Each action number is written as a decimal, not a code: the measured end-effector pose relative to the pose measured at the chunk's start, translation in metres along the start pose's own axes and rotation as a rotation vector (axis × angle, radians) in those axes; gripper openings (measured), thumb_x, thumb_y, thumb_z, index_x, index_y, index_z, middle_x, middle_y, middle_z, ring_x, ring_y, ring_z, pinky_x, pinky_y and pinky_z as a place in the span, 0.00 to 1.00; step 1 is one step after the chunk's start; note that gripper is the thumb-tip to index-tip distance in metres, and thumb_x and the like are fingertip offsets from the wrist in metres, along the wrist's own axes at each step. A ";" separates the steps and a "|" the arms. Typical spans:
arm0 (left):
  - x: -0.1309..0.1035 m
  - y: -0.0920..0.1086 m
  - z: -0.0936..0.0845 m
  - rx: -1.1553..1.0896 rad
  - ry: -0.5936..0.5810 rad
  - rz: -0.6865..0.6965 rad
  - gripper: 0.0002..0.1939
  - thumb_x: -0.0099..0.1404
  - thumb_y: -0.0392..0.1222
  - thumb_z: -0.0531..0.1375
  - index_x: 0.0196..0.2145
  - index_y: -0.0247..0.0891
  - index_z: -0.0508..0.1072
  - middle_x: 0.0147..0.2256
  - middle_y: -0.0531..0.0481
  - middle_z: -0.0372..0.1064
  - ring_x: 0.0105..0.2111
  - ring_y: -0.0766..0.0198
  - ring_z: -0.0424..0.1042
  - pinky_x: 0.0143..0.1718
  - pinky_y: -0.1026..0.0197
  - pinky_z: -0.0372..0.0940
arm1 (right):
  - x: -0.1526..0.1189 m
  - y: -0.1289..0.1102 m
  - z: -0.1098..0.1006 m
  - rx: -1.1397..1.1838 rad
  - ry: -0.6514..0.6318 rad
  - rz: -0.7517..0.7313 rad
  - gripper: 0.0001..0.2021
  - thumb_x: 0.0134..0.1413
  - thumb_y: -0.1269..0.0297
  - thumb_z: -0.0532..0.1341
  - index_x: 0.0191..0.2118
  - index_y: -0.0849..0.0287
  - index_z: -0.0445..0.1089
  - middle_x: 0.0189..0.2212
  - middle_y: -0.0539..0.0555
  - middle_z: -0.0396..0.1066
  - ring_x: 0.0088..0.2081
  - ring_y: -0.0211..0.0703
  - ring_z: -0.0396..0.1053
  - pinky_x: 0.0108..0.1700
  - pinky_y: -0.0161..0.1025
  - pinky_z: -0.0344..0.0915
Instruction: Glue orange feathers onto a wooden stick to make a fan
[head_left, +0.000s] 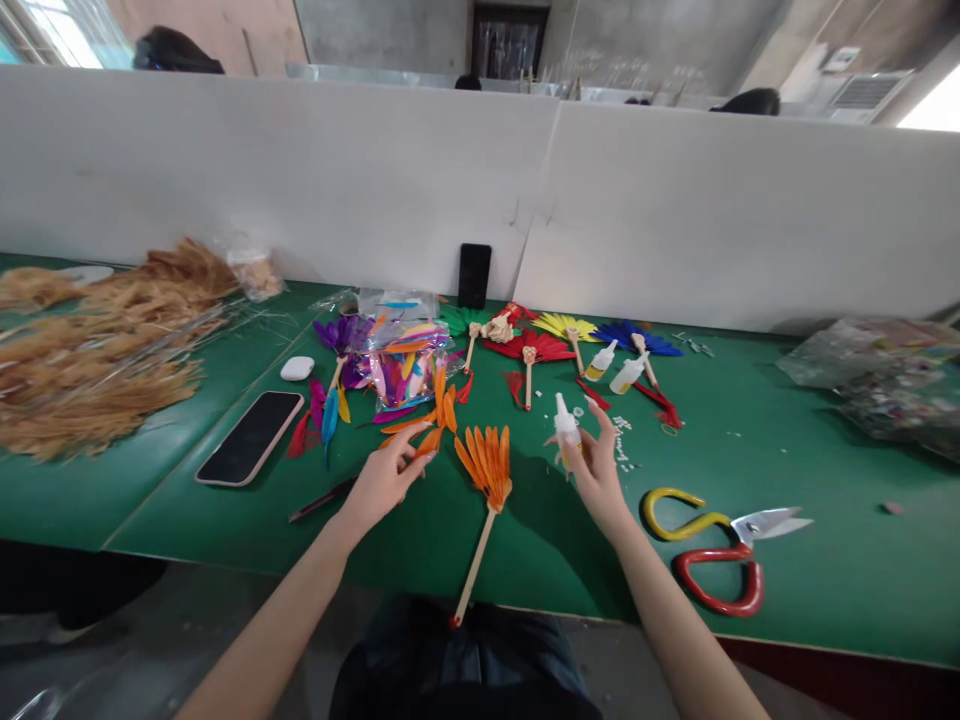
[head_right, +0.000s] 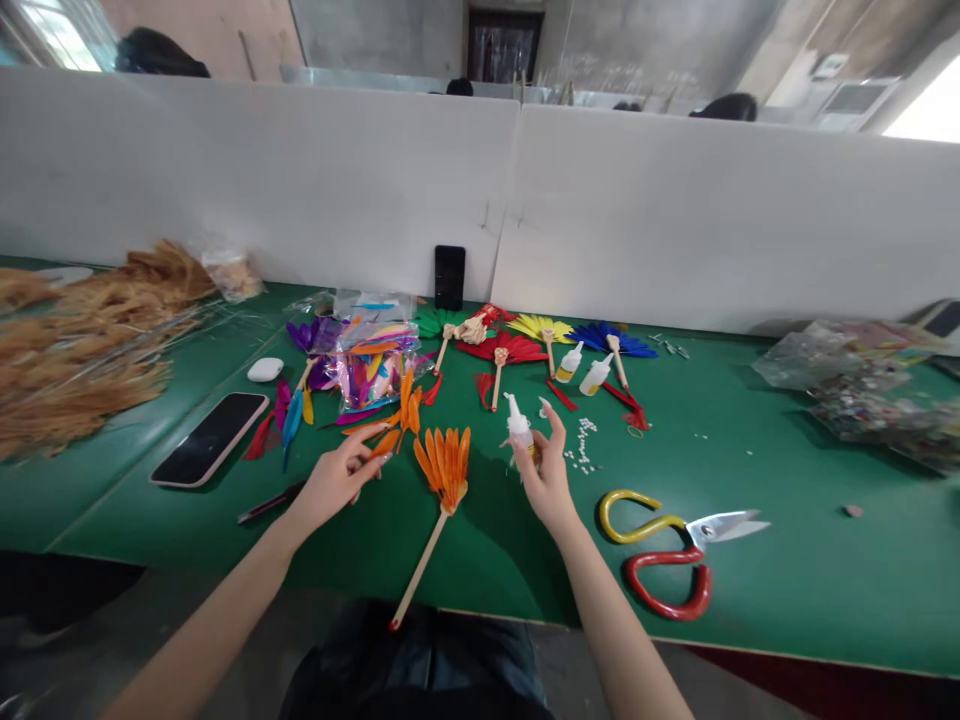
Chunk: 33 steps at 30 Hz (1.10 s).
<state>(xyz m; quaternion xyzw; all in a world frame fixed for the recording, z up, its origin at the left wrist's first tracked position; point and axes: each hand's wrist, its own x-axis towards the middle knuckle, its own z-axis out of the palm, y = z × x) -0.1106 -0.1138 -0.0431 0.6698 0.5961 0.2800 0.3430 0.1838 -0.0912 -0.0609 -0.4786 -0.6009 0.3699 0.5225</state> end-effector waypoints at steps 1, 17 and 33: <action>0.000 -0.001 -0.002 0.068 0.043 0.012 0.25 0.66 0.52 0.51 0.57 0.39 0.57 0.27 0.55 0.65 0.15 0.70 0.61 0.18 0.67 0.58 | -0.002 -0.006 -0.001 -0.007 -0.037 -0.002 0.32 0.60 0.56 0.54 0.63 0.54 0.36 0.31 0.51 0.69 0.22 0.36 0.62 0.22 0.34 0.61; 0.005 0.092 0.033 0.576 -0.274 0.675 0.14 0.66 0.48 0.55 0.41 0.36 0.71 0.34 0.48 0.66 0.30 0.62 0.69 0.25 0.64 0.57 | -0.012 -0.104 0.002 -0.485 -0.542 0.097 0.38 0.55 0.62 0.59 0.67 0.57 0.38 0.14 0.39 0.56 0.15 0.34 0.56 0.20 0.30 0.49; 0.030 0.090 0.012 0.119 -0.373 0.388 0.16 0.58 0.54 0.61 0.36 0.38 0.72 0.30 0.53 0.64 0.28 0.66 0.64 0.28 0.65 0.58 | -0.007 -0.065 0.038 -0.325 -0.228 0.018 0.17 0.54 0.51 0.57 0.41 0.59 0.72 0.23 0.53 0.73 0.18 0.40 0.65 0.20 0.34 0.55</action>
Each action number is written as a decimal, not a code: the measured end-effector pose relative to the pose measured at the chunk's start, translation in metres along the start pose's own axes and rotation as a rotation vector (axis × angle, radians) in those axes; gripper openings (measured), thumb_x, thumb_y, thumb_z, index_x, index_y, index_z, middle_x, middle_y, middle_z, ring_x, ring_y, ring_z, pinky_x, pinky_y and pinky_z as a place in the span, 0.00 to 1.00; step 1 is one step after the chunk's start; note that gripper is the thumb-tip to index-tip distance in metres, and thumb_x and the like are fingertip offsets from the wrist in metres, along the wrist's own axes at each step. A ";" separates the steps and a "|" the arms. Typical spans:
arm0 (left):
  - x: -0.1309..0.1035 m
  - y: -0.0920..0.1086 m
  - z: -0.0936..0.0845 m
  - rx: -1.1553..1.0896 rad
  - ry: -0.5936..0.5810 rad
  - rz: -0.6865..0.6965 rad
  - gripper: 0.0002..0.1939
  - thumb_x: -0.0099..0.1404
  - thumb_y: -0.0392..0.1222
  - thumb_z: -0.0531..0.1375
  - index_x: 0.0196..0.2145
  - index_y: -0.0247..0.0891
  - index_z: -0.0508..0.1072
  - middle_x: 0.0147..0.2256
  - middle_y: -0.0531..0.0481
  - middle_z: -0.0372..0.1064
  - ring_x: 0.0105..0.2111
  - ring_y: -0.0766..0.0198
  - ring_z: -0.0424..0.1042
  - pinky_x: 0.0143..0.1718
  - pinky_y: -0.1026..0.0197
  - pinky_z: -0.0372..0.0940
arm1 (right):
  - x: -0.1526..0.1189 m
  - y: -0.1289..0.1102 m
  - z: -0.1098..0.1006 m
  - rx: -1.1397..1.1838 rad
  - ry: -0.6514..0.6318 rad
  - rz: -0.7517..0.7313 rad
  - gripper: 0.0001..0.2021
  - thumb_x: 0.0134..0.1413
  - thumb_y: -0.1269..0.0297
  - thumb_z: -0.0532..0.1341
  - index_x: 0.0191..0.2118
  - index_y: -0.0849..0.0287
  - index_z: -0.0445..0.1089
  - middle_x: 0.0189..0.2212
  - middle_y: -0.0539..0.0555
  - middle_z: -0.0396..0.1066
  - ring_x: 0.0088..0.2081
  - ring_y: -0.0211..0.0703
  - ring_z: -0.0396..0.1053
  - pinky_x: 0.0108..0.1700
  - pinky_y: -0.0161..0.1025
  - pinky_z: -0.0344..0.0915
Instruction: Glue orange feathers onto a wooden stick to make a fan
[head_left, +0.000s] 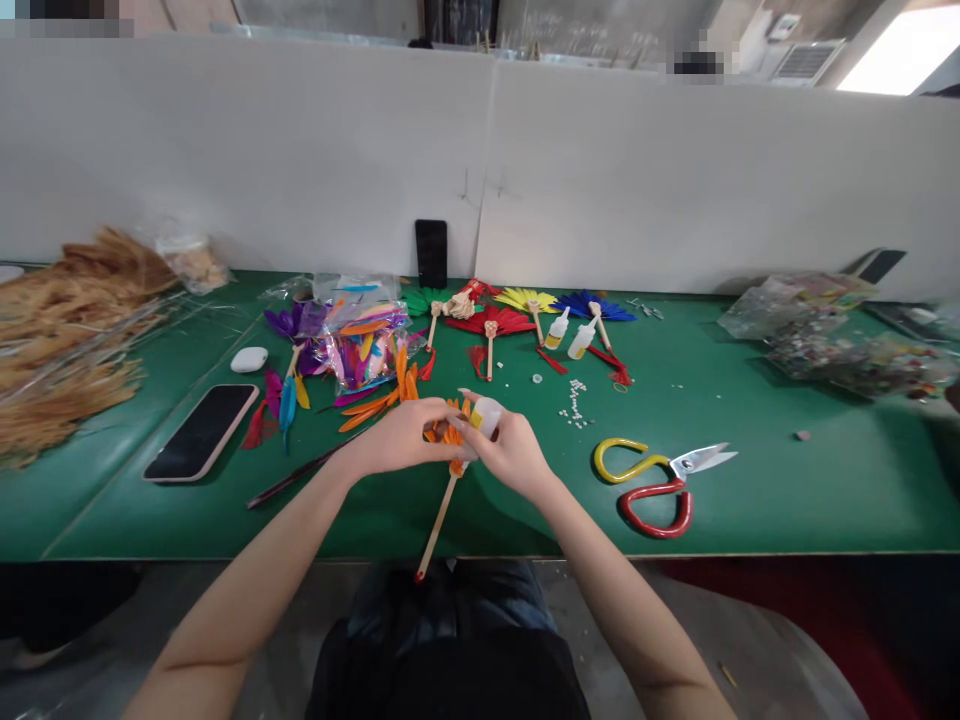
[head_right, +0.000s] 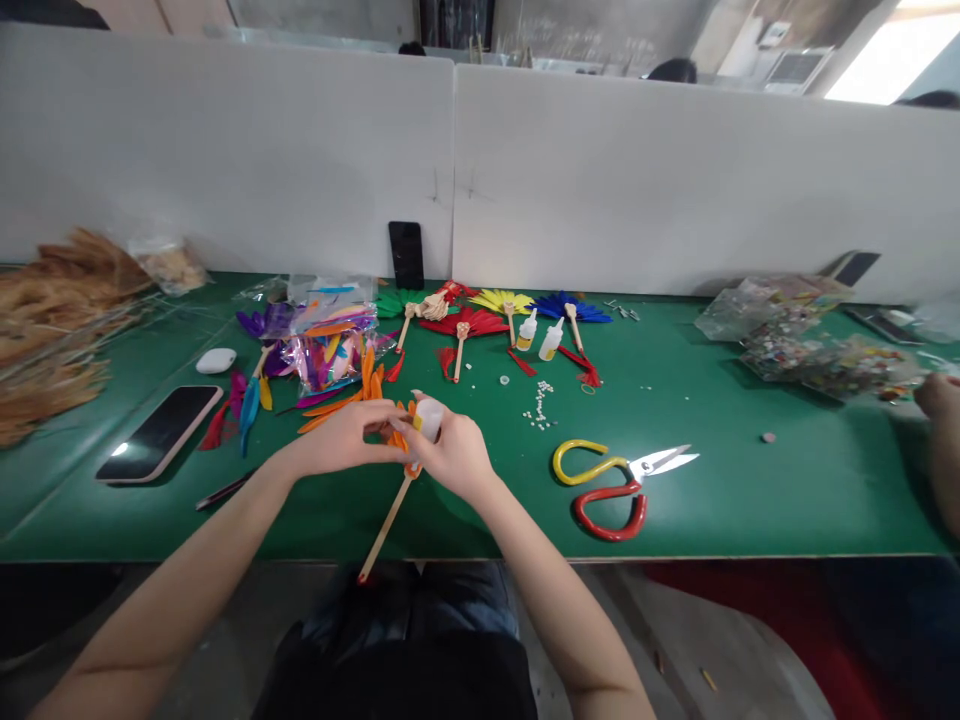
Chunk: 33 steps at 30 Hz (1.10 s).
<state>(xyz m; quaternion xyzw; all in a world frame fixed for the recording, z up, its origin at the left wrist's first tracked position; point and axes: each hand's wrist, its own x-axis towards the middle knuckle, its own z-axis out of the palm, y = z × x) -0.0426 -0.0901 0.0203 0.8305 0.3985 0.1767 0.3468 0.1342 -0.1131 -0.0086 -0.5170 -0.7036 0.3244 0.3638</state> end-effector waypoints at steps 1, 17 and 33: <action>-0.001 0.000 -0.003 0.006 0.028 -0.013 0.18 0.59 0.55 0.60 0.37 0.38 0.71 0.28 0.54 0.63 0.26 0.66 0.62 0.26 0.65 0.57 | 0.001 0.001 0.000 -0.017 0.000 -0.003 0.18 0.54 0.50 0.57 0.41 0.59 0.72 0.21 0.53 0.72 0.18 0.40 0.65 0.21 0.34 0.54; 0.007 0.005 0.007 -0.374 -0.123 -0.060 0.24 0.63 0.50 0.56 0.56 0.42 0.63 0.44 0.48 0.70 0.39 0.59 0.71 0.35 0.62 0.68 | 0.009 0.024 0.019 -0.074 -0.067 -0.233 0.11 0.52 0.62 0.54 0.22 0.58 0.59 0.19 0.49 0.64 0.22 0.37 0.61 0.25 0.32 0.55; 0.008 0.000 0.012 -0.317 -0.006 0.016 0.22 0.60 0.48 0.61 0.51 0.39 0.70 0.37 0.50 0.72 0.33 0.64 0.70 0.30 0.68 0.64 | 0.010 0.031 0.021 -0.040 -0.084 -0.243 0.11 0.47 0.64 0.54 0.19 0.57 0.52 0.16 0.47 0.57 0.20 0.35 0.57 0.23 0.32 0.52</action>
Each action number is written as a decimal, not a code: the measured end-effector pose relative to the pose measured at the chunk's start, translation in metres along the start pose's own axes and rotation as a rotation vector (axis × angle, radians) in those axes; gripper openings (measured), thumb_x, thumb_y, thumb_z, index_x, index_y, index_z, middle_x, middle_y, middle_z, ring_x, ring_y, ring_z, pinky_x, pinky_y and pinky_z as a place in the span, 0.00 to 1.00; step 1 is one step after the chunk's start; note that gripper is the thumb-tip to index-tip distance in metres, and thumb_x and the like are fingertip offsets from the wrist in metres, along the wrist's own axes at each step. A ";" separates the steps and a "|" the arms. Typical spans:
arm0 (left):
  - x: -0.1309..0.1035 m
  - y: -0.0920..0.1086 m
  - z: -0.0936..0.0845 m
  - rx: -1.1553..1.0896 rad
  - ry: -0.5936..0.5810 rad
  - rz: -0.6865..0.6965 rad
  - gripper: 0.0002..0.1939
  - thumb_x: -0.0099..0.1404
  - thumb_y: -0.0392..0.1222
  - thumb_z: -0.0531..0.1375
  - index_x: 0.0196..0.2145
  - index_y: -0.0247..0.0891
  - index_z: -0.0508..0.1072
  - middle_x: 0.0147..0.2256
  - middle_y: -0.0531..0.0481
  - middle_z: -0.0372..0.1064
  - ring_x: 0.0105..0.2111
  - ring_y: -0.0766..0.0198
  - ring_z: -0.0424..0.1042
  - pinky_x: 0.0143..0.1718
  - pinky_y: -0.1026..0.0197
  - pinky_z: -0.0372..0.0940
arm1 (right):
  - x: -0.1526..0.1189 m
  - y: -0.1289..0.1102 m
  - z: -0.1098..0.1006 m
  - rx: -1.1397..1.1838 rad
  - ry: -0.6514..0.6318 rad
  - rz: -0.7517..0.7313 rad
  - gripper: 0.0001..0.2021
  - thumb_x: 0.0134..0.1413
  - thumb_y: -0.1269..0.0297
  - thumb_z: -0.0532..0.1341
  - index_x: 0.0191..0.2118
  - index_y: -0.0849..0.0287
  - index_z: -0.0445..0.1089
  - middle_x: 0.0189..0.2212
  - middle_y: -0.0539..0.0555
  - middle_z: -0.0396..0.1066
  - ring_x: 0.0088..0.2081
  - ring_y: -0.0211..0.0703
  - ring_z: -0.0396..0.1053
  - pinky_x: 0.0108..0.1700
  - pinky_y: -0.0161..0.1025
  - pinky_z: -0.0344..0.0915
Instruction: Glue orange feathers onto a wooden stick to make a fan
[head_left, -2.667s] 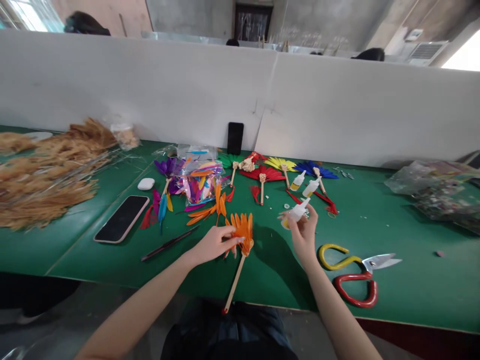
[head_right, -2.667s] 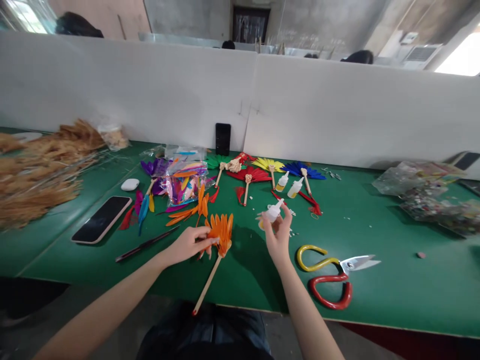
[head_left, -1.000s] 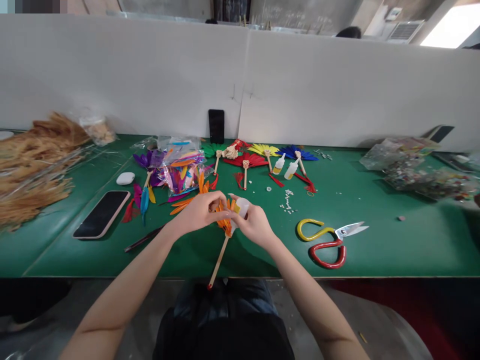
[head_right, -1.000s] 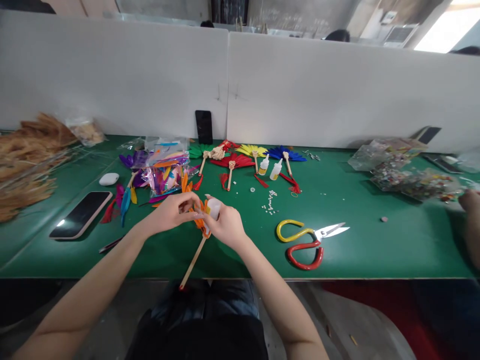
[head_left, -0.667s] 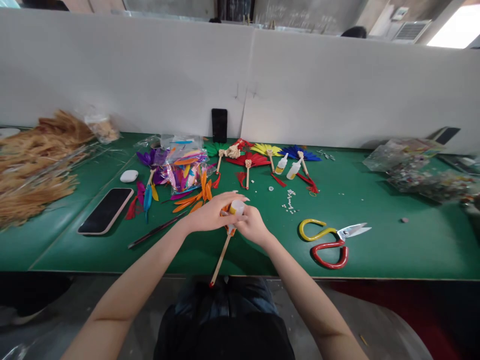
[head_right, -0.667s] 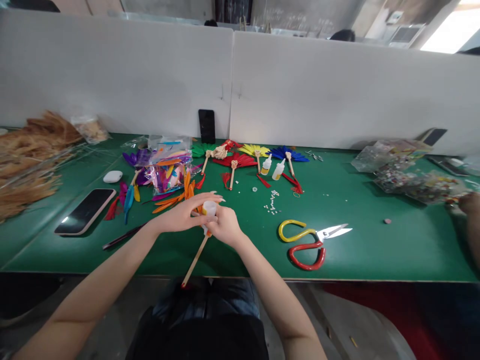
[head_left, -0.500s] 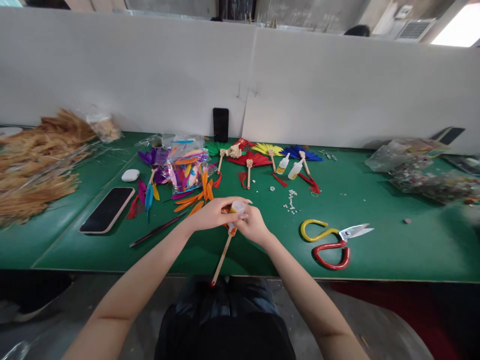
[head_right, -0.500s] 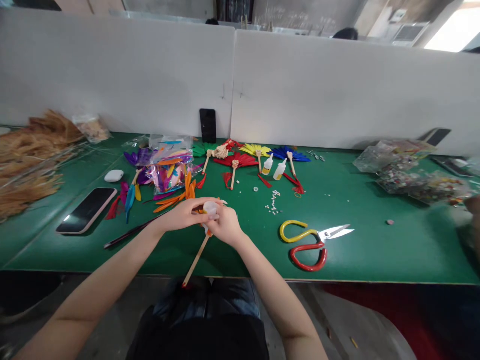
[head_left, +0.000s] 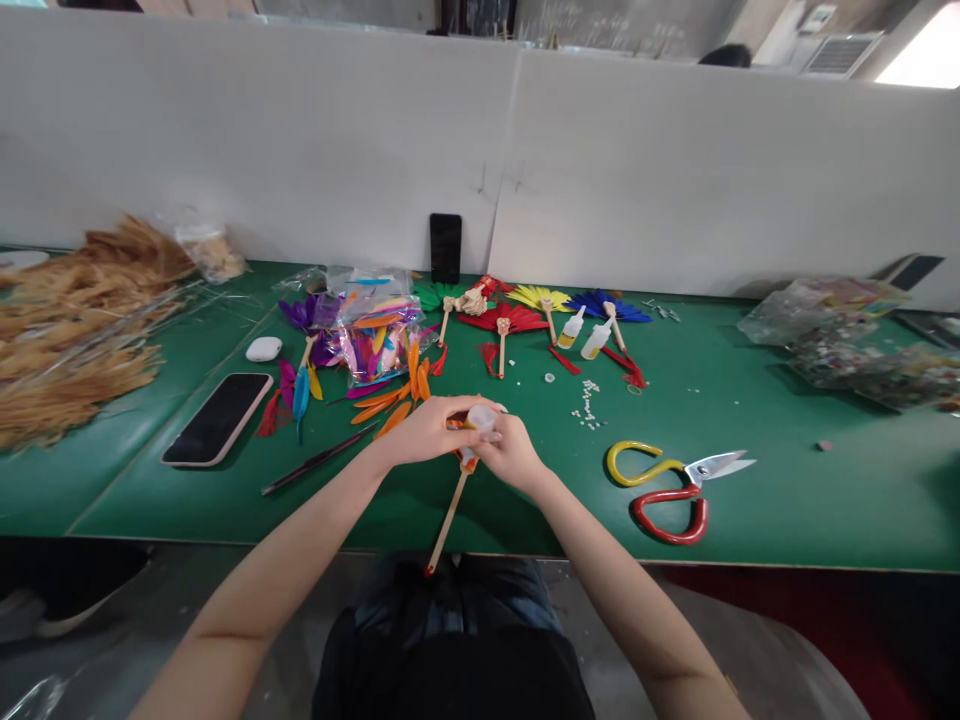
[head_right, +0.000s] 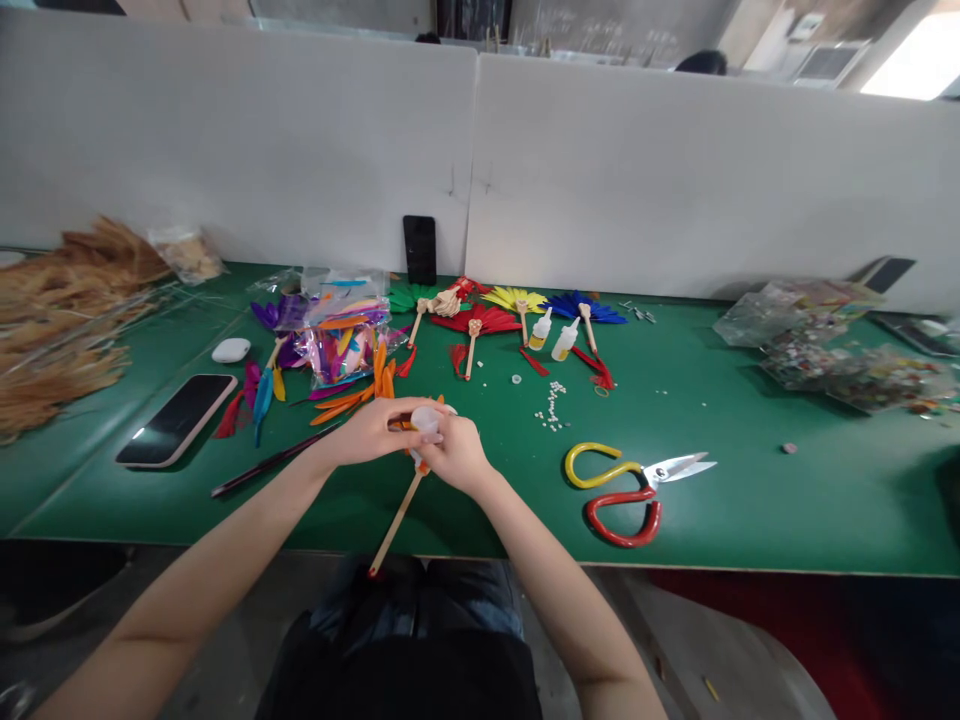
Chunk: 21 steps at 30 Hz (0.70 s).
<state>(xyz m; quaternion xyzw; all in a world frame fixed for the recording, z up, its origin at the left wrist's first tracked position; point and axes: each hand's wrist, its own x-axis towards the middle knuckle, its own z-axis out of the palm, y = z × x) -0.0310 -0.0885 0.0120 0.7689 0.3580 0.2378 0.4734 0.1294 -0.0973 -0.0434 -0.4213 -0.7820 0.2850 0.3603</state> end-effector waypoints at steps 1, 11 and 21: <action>0.000 0.000 0.000 -0.008 0.004 -0.003 0.22 0.60 0.48 0.61 0.50 0.39 0.70 0.36 0.50 0.72 0.33 0.64 0.70 0.30 0.68 0.64 | 0.000 0.000 0.000 0.001 -0.003 -0.001 0.11 0.47 0.65 0.54 0.19 0.57 0.53 0.16 0.47 0.58 0.20 0.35 0.57 0.24 0.32 0.53; -0.002 -0.009 0.002 0.025 0.032 0.023 0.23 0.59 0.49 0.62 0.51 0.40 0.71 0.36 0.51 0.73 0.31 0.66 0.69 0.30 0.68 0.63 | 0.001 -0.001 -0.001 -0.031 -0.020 -0.030 0.11 0.49 0.66 0.55 0.18 0.58 0.56 0.16 0.48 0.61 0.20 0.35 0.58 0.23 0.31 0.53; -0.003 -0.012 0.002 0.041 0.047 0.008 0.22 0.59 0.49 0.62 0.50 0.40 0.71 0.30 0.53 0.70 0.26 0.69 0.63 0.26 0.69 0.59 | 0.002 0.003 0.003 -0.036 -0.011 -0.039 0.15 0.47 0.66 0.56 0.16 0.57 0.50 0.13 0.46 0.54 0.18 0.33 0.54 0.20 0.30 0.48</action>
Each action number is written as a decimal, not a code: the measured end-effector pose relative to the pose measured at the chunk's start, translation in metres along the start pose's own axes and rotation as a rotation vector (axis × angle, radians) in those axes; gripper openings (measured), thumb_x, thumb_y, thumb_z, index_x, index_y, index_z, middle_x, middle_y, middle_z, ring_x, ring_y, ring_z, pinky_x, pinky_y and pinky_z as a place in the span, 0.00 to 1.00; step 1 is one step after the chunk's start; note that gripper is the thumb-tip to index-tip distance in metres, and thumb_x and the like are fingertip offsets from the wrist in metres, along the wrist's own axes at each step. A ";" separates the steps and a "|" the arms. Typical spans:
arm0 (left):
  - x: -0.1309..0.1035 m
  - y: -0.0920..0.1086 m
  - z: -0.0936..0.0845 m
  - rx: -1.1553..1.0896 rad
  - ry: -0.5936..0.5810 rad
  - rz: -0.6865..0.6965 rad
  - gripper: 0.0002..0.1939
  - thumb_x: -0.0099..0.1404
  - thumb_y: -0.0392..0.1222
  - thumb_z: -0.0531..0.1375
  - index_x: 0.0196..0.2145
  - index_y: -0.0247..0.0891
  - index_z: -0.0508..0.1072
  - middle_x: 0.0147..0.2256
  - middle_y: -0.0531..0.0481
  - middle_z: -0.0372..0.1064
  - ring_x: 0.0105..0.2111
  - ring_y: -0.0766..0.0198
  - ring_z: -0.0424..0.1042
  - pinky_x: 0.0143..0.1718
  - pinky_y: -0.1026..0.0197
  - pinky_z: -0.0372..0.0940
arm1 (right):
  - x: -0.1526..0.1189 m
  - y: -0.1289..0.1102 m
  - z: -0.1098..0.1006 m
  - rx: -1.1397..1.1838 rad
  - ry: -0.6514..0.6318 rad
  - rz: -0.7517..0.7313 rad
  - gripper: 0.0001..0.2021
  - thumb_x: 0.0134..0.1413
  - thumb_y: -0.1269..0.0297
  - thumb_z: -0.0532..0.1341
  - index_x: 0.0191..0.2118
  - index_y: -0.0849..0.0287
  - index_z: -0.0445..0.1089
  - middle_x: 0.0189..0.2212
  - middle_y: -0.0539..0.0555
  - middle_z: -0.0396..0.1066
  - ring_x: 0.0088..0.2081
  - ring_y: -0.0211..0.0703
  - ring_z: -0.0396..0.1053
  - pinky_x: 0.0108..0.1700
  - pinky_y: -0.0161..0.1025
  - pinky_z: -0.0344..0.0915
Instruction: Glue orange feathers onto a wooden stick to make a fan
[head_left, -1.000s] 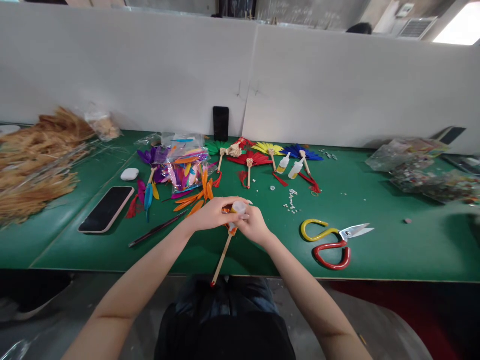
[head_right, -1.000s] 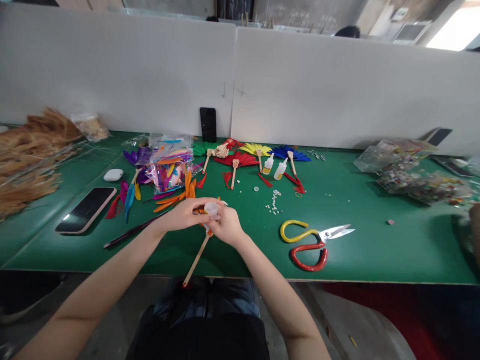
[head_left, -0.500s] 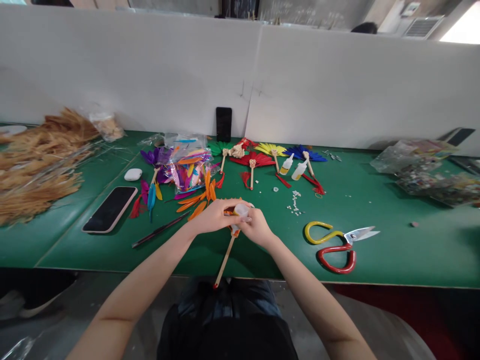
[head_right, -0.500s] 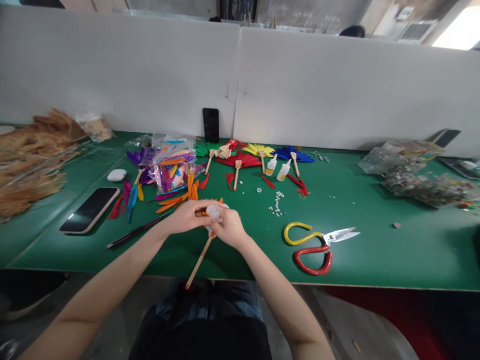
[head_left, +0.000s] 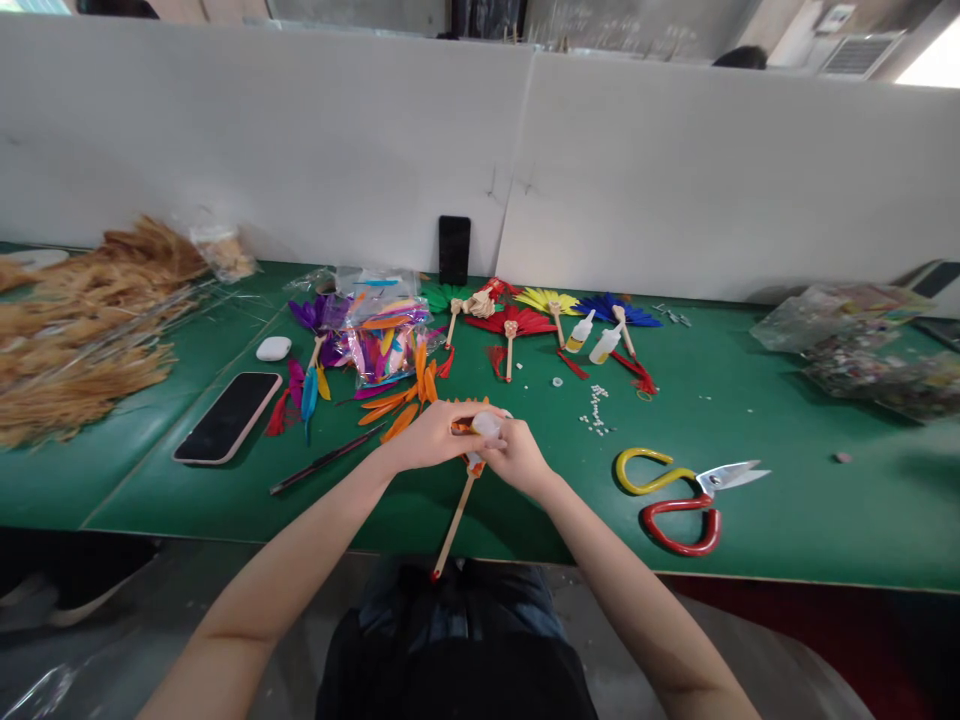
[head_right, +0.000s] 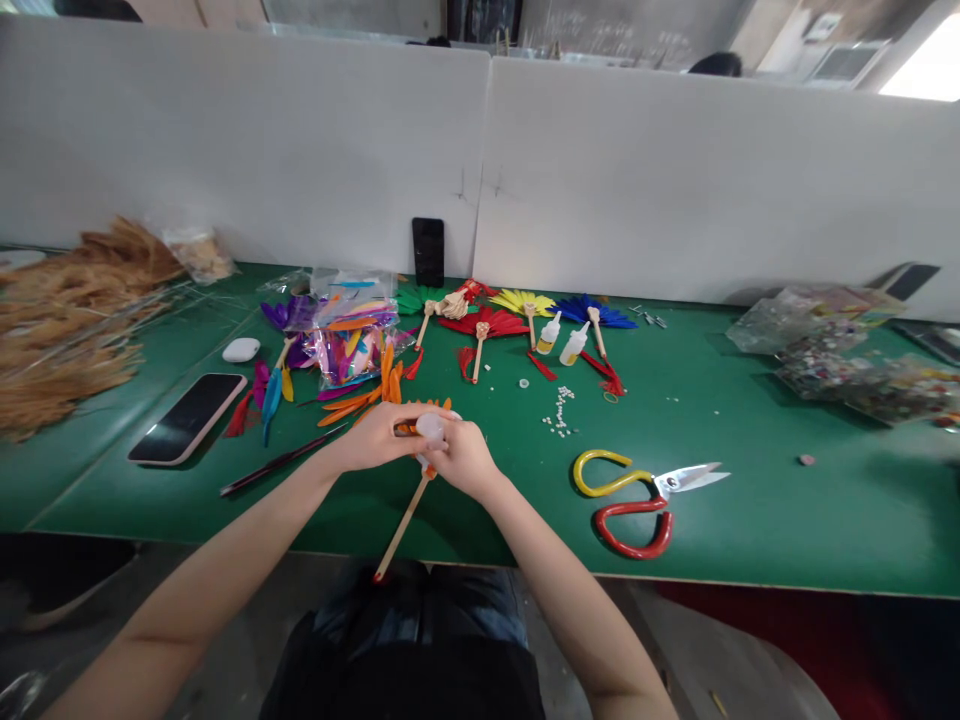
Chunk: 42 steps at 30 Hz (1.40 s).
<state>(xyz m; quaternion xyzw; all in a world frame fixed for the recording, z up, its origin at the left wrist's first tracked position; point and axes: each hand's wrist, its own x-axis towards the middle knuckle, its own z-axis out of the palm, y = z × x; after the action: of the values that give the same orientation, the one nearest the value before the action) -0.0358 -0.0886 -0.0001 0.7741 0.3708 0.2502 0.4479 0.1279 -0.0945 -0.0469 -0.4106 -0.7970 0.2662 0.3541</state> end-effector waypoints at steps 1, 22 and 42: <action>0.000 0.000 0.000 0.002 0.004 0.000 0.22 0.59 0.49 0.62 0.50 0.39 0.72 0.29 0.53 0.69 0.26 0.69 0.63 0.26 0.69 0.58 | 0.000 0.000 0.000 -0.006 0.000 0.004 0.15 0.46 0.66 0.56 0.16 0.57 0.49 0.13 0.45 0.53 0.18 0.32 0.54 0.20 0.30 0.48; -0.004 0.004 0.002 0.023 0.064 0.036 0.22 0.58 0.49 0.62 0.49 0.38 0.73 0.32 0.51 0.73 0.28 0.66 0.68 0.27 0.69 0.61 | 0.002 -0.008 -0.007 -0.128 -0.011 0.000 0.15 0.42 0.70 0.58 0.16 0.57 0.49 0.14 0.45 0.54 0.17 0.32 0.53 0.22 0.31 0.48; -0.002 0.004 0.001 0.029 0.068 0.065 0.20 0.58 0.47 0.62 0.48 0.38 0.74 0.32 0.52 0.73 0.29 0.66 0.68 0.28 0.69 0.62 | 0.004 -0.007 -0.007 -0.140 -0.016 -0.018 0.15 0.44 0.69 0.59 0.16 0.58 0.52 0.14 0.45 0.56 0.18 0.32 0.55 0.22 0.30 0.49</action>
<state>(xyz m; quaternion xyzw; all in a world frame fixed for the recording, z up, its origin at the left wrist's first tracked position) -0.0346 -0.0919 0.0028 0.7830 0.3642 0.2854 0.4156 0.1286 -0.0940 -0.0368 -0.4250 -0.8202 0.2096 0.3206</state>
